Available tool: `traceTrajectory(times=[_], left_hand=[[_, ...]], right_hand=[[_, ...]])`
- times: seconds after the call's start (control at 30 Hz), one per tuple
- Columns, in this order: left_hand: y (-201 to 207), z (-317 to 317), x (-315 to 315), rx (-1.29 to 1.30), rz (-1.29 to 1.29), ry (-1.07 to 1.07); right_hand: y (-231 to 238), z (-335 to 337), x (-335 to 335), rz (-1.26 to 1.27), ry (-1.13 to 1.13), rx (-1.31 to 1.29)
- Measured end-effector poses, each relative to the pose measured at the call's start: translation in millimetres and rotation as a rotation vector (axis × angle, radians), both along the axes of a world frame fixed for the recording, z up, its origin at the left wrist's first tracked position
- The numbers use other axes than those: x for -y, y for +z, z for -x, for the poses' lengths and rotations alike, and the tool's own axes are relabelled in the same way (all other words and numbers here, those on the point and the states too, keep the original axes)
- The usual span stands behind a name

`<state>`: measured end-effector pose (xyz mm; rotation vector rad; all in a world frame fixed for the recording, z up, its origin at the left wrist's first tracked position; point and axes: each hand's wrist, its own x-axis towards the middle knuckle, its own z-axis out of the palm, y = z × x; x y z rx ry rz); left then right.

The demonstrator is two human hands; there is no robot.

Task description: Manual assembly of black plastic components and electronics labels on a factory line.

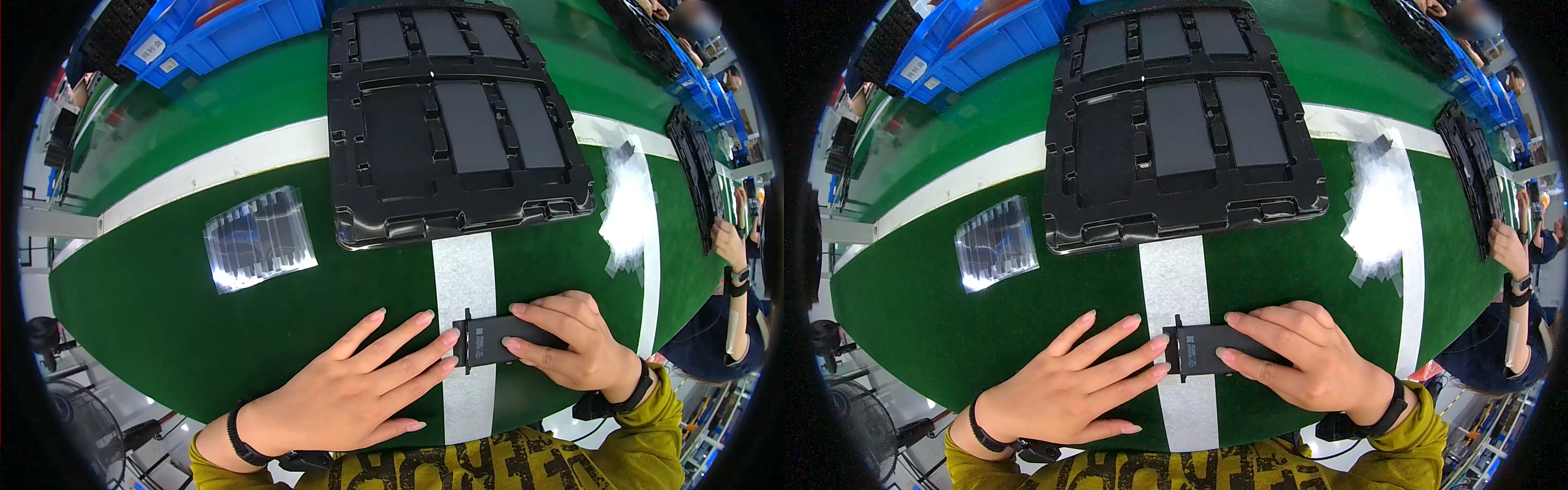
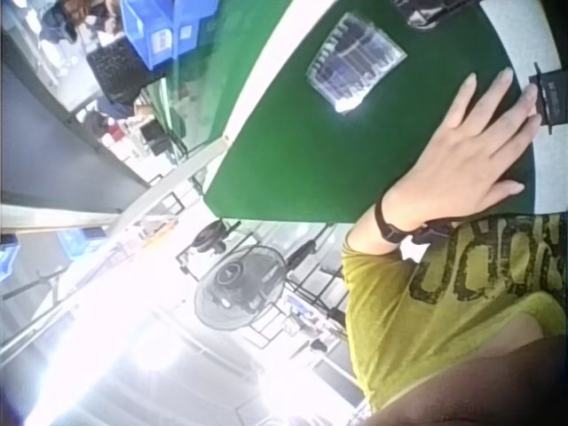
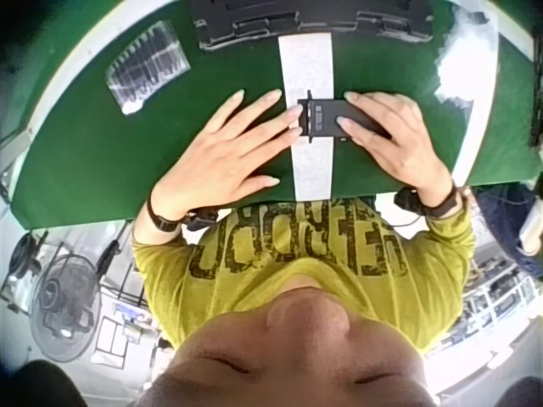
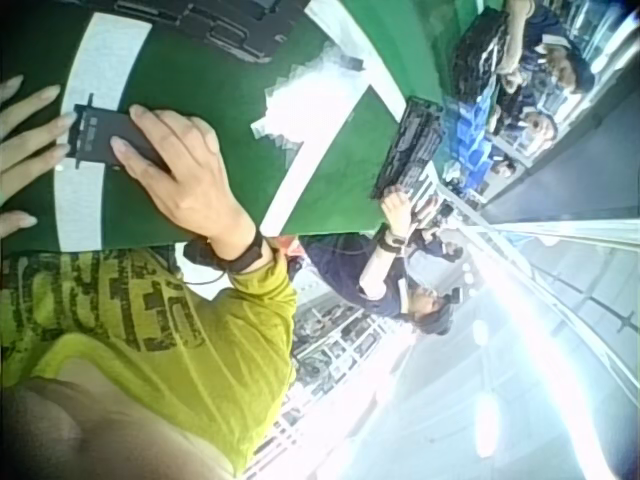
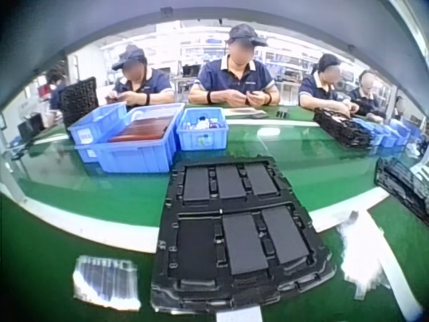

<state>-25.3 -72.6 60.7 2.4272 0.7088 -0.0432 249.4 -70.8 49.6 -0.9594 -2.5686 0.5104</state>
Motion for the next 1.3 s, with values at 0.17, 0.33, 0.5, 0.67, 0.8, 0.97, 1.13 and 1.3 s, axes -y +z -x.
traceTrajectory(times=[0.17, 0.33, 0.5, 0.67, 0.8, 0.97, 1.13, 1.3], left_hand=[[0.7, -0.1, 0.5, -0.003, -0.012, -0.007], [0.6, 0.3, -0.5, 0.013, 0.032, -0.003], [-0.1, 1.0, -0.2, 0.006, 0.043, -0.002], [0.5, 0.6, -0.9, 0.001, 0.042, -0.004], [-0.2, 0.3, -1.1, 0.007, 0.048, -0.002], [-6.0, -2.2, 0.4, 0.202, -0.006, 0.121], [-17.0, -19.0, 0.4, 0.271, -0.248, 0.17], [-20.8, -25.5, 0.9, 0.248, -0.452, 0.091]], right_hand=[[0.4, -0.4, 1.1, -0.015, -0.001, 0.003], [-1.2, -1.1, 1.0, 0.003, 0.003, -0.008], [-1.5, -0.3, 0.3, 0.005, 0.01, -0.007], [-1.0, -0.8, 0.4, 0.007, 0.006, 0.001], [-1.6, -1.1, 0.8, -0.009, 0.011, 0.01], [0.0, -1.5, 3.0, -0.021, 0.017, 0.027], [-0.1, -0.5, 2.1, -0.005, 0.02, 0.01], [-1.9, -1.9, 2.6, -0.017, 0.011, -0.035]])
